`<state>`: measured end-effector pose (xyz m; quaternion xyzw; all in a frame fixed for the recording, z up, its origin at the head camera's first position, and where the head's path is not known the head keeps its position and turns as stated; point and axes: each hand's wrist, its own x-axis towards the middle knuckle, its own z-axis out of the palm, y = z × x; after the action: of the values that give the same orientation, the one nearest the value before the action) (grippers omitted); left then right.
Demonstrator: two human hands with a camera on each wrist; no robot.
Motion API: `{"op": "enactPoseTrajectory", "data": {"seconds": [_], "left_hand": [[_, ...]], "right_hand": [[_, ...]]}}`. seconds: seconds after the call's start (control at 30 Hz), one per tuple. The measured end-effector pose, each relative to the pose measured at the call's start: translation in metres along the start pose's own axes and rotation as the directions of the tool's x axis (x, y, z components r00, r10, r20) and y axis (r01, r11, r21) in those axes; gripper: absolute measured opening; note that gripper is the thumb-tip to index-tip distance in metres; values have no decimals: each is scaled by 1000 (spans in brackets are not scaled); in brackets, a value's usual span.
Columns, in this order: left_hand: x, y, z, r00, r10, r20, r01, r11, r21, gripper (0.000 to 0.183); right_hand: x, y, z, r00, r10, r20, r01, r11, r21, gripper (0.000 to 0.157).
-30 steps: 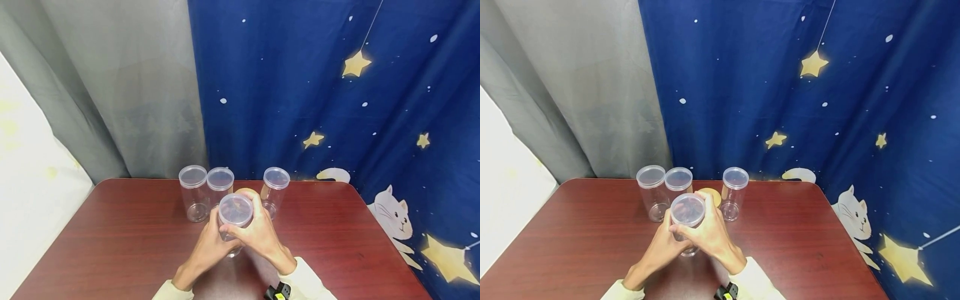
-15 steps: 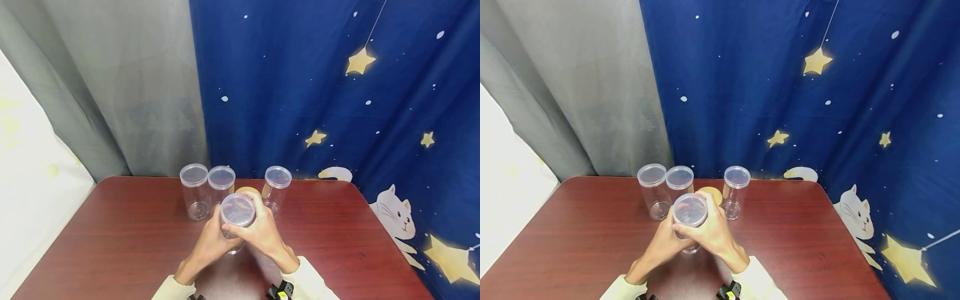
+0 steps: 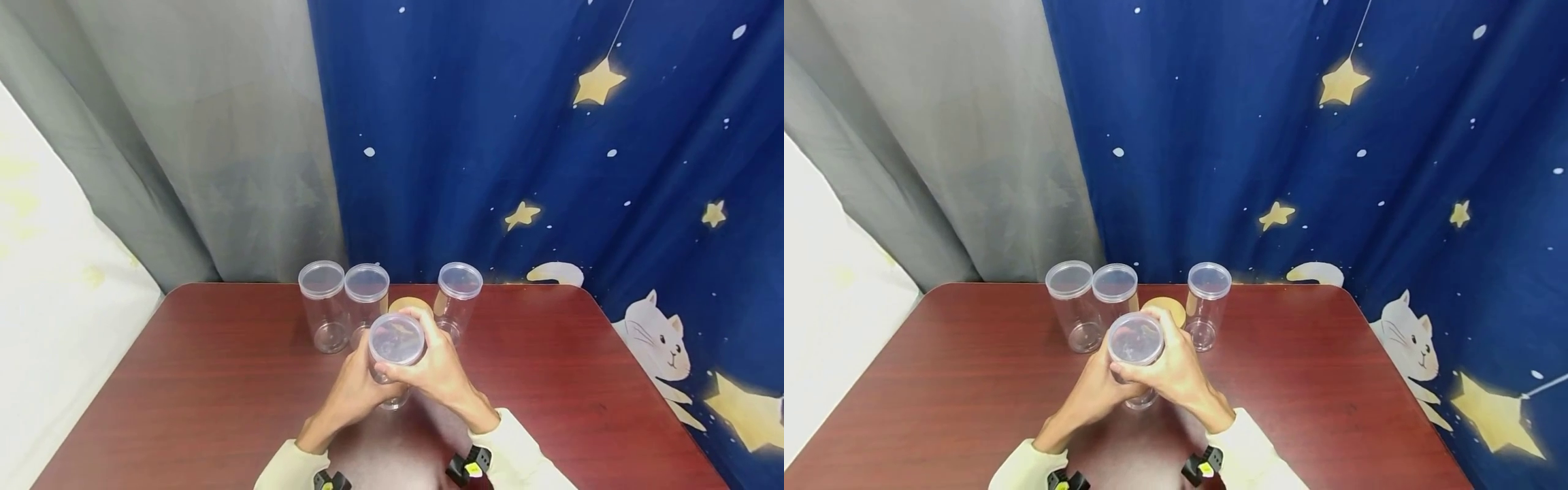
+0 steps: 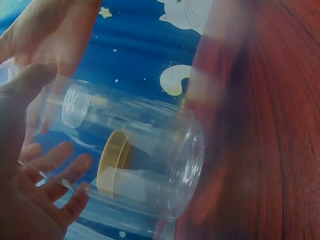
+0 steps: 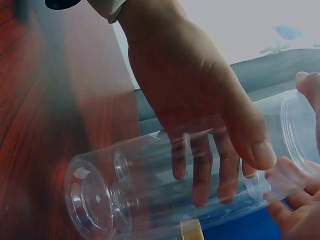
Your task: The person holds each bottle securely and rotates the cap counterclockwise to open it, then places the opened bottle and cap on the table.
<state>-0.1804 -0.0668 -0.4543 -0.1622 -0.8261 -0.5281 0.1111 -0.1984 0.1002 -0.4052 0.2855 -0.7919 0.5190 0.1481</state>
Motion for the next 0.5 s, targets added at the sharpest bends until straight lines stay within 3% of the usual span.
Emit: {"op": "enactPoseTrajectory", "data": {"seconds": [0.3, 0.5], "left_hand": [[3, -3, -5, 992, 31, 122, -16, 993, -114, 94], [5, -6, -12, 979, 62, 195, -25, 982, -187, 93]], "right_hand": [[4, 1, -7, 988, -2, 157, -14, 995, 103, 69], [10, 4, -13, 956, -47, 288, -23, 972, 235, 72]]}}
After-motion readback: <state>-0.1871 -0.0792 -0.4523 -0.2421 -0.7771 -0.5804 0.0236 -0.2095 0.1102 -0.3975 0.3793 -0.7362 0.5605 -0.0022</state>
